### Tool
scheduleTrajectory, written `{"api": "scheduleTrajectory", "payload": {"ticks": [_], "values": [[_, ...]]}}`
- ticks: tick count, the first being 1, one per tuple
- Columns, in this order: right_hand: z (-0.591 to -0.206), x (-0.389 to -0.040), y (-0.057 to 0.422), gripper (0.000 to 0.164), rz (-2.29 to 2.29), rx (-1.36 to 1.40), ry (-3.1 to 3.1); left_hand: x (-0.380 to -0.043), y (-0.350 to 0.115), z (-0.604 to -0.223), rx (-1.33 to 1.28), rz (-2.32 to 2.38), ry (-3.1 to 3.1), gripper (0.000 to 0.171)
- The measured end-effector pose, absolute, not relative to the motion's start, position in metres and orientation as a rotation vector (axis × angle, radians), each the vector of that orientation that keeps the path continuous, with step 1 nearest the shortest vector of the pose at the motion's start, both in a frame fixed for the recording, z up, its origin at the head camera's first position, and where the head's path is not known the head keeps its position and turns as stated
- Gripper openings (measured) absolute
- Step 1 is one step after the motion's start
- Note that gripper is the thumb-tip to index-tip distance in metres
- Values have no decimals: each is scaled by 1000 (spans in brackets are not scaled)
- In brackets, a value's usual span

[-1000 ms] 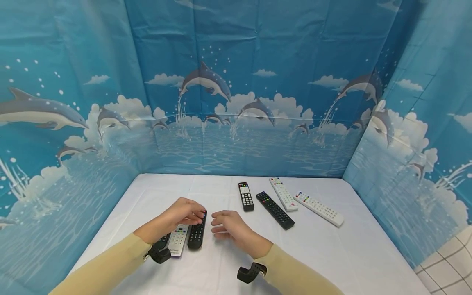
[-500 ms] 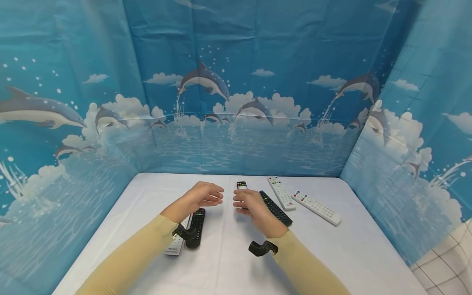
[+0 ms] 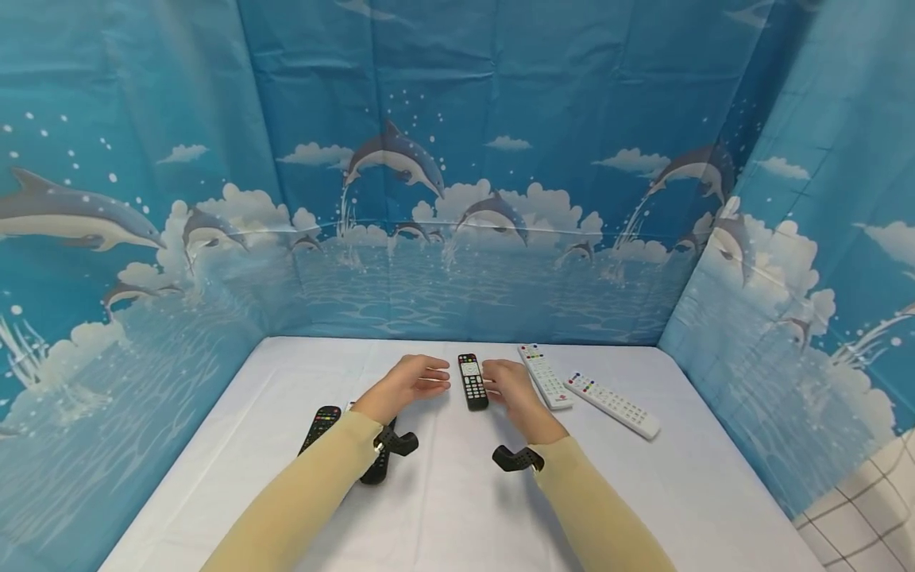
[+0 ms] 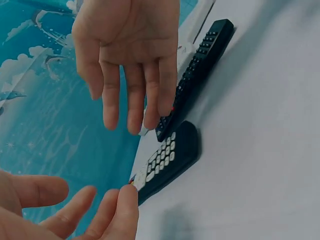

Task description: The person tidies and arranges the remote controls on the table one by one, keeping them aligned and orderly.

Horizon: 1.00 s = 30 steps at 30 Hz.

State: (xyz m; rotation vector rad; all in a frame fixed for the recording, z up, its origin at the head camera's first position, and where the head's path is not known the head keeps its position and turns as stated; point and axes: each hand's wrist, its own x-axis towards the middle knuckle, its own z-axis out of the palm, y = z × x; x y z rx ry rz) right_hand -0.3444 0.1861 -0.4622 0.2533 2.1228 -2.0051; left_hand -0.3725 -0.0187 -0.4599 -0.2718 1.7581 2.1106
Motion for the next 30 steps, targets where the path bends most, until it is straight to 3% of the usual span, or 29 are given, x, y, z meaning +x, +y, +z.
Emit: {"api": "scheduleTrajectory", "payload": {"ticks": [6,16,30], "values": [[-475,-354,190,60,-1972,332,2135,-378,1,-471,-371,2136,1701,46],[-491,-366,182,50,-1976,472,2173,-380,14,-488,-418,2167,1636,54],[-503,-367,188,37,-2064,540,2111,-383,20,-502,-422,2178,1733,23]]}}
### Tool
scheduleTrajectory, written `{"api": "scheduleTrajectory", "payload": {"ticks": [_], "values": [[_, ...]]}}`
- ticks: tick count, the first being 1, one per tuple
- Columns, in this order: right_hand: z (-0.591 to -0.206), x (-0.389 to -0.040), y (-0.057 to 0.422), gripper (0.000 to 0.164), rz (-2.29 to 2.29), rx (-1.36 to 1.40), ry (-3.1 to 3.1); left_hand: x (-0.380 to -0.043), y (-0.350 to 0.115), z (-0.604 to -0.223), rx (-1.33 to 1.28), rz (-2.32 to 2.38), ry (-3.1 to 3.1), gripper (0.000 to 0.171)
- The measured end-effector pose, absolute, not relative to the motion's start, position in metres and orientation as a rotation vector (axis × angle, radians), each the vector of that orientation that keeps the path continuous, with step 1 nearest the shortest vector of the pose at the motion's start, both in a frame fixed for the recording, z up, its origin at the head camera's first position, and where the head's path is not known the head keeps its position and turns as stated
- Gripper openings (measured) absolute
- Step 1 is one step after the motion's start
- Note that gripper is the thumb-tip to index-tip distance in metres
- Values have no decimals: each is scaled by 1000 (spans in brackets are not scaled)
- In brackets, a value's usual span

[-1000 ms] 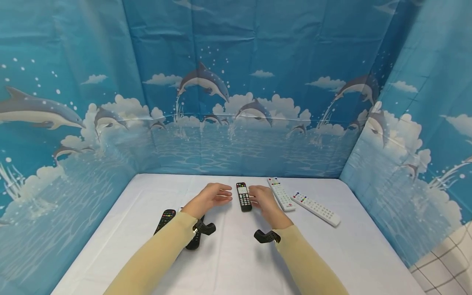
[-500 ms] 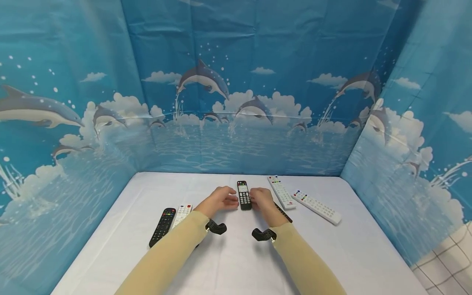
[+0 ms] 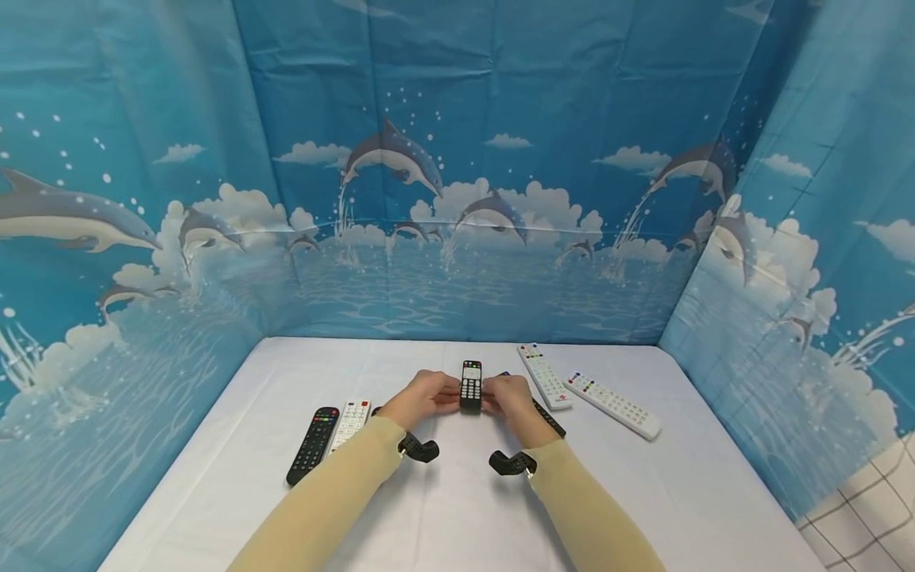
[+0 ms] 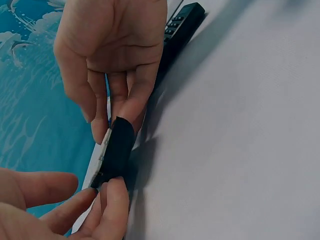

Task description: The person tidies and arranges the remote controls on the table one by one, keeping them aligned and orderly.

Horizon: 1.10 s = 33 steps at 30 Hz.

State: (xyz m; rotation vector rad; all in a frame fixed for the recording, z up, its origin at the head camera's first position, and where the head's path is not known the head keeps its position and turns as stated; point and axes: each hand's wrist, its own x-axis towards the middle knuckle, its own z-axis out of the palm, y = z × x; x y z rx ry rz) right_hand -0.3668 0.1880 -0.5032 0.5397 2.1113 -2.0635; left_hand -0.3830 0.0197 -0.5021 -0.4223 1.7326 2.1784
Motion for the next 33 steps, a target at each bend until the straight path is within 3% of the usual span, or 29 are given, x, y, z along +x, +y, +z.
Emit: {"api": "scheduleTrajectory", "payload": {"ticks": [10,33], "values": [[-510,-360,190,35,-2070,476,2118,-374,18,-498,-421,2158,1771,38],[-496,-331,176,35,-2150,290,2091,-336,7,-481,-290,2192,1975,32]]}}
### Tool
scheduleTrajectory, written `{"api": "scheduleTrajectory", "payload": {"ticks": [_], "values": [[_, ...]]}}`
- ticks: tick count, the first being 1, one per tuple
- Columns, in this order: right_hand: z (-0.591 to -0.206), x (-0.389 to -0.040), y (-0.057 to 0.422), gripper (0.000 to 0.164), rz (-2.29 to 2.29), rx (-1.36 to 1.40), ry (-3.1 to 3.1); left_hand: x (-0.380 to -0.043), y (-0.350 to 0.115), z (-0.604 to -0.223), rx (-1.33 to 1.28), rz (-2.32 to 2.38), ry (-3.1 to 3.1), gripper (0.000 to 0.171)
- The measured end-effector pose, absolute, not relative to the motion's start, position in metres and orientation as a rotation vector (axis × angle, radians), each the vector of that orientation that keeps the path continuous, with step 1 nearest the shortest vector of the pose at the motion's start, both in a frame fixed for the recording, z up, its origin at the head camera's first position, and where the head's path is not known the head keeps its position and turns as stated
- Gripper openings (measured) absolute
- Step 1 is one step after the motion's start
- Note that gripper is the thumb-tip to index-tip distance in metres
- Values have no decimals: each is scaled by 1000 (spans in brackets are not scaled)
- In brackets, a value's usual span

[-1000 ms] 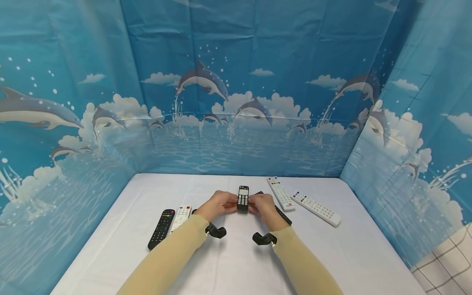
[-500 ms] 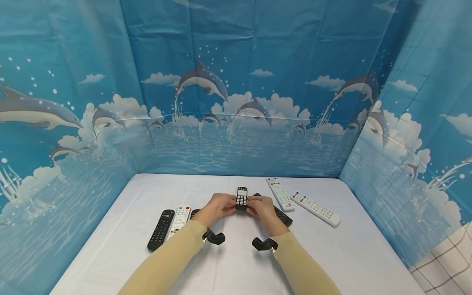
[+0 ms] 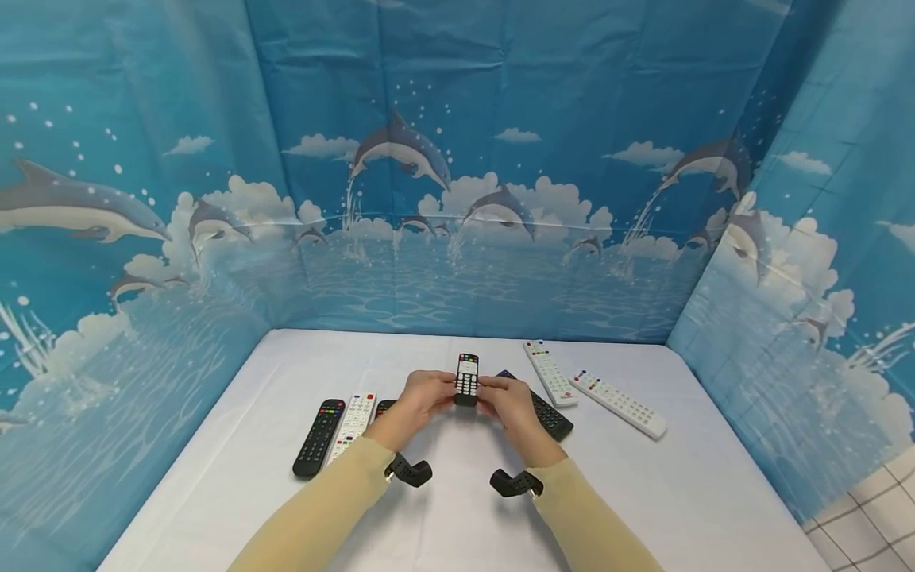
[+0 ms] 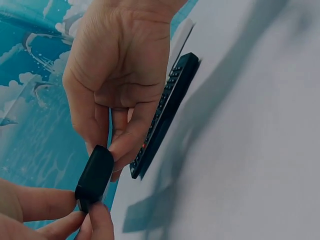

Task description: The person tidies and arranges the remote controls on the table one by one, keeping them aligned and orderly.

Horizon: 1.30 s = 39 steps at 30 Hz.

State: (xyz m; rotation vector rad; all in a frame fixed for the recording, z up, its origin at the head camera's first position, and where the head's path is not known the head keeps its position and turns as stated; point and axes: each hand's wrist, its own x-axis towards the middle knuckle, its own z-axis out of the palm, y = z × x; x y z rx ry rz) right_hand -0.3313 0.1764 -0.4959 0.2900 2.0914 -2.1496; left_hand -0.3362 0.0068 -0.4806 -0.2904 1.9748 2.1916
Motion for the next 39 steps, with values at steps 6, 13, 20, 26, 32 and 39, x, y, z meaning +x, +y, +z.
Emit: {"api": "scheduleTrajectory", "payload": {"ticks": [6,13,20,26,32,39], "values": [[-491,-321,168,34,-2167,253,2107,-321,-3,-475,-226,2223,1995,33],[-484,-302,155,35,-2180,202,2105,-294,-19,-471,-170,2232,2075,33],[-481,-283,140,37,-2195,167,2076,-270,-35,-466,-159,2201,2133,31],[-486,-270,128,39,-2177,118,2041,-252,-49,-472,-136,2190,2155,32],[-496,-261,120,41,-2125,112,2017,-238,-62,-479,-120,2118,2214,32],[-501,-252,116,45,-2105,84,1930,-234,-73,-486,-106,2009,2256,33]]}}
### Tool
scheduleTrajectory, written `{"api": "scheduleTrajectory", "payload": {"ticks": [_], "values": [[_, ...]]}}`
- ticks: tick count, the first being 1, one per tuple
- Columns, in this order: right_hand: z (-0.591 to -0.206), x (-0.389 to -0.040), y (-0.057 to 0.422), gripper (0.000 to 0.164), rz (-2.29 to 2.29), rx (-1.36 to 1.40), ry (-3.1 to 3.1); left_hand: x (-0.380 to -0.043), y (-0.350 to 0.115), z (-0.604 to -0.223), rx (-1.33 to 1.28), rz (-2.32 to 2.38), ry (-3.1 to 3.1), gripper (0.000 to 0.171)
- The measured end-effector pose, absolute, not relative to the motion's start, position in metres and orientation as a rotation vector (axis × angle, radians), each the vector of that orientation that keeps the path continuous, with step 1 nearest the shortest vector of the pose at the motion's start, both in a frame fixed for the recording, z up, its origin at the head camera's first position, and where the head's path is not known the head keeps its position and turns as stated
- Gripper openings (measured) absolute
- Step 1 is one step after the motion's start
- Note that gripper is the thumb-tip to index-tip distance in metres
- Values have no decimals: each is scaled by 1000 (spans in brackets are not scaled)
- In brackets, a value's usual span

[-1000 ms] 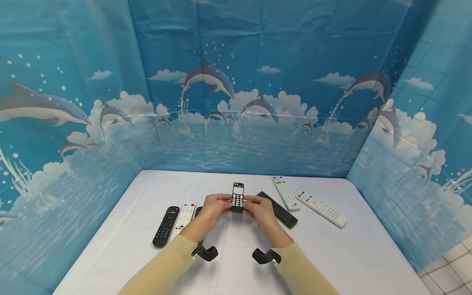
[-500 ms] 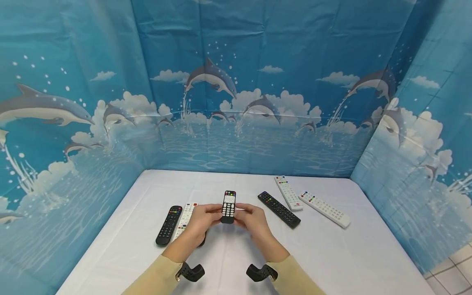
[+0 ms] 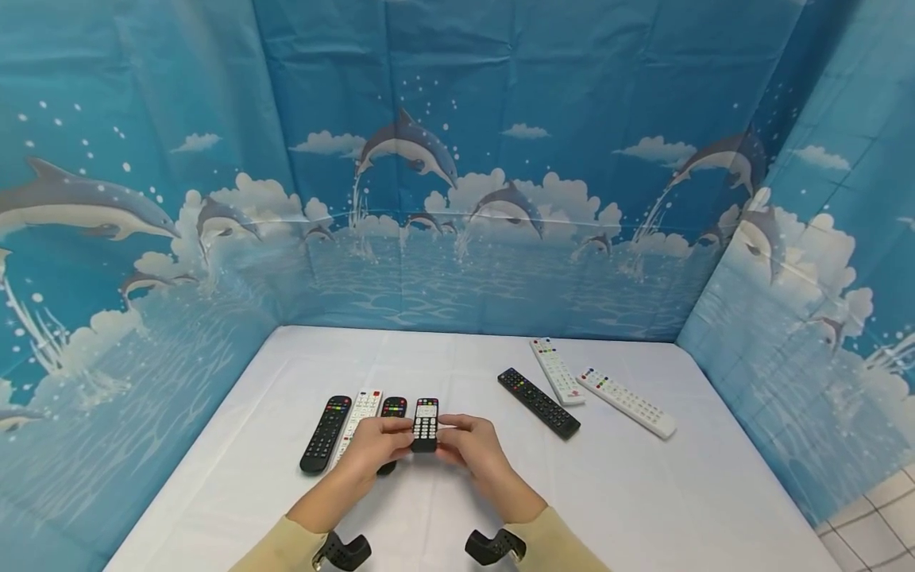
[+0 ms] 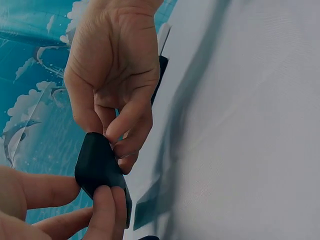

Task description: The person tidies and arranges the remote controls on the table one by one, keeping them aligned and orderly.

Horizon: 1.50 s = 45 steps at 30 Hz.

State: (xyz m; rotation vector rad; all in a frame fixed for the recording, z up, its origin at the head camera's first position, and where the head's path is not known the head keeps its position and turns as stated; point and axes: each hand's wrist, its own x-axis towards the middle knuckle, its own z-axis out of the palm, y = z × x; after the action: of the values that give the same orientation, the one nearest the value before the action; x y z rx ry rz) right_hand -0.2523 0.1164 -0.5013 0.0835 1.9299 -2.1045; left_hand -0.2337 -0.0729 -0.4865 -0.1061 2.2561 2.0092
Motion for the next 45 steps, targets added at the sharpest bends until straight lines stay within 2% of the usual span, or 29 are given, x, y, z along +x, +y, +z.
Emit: {"api": "scheduleTrajectory", "payload": {"ticks": [26,36,45], "values": [[-505,-247,107,49,-2102,104,1871,-232,-87,-489,-139,1976,2195,28],[-495,-250,123,33,-1861,74,2319,-229,-98,-475,-155,1851,2498,27],[-500,-255,115,43,-1842,19,2158,-233,-91,-478,19,1788,2437,30]]}}
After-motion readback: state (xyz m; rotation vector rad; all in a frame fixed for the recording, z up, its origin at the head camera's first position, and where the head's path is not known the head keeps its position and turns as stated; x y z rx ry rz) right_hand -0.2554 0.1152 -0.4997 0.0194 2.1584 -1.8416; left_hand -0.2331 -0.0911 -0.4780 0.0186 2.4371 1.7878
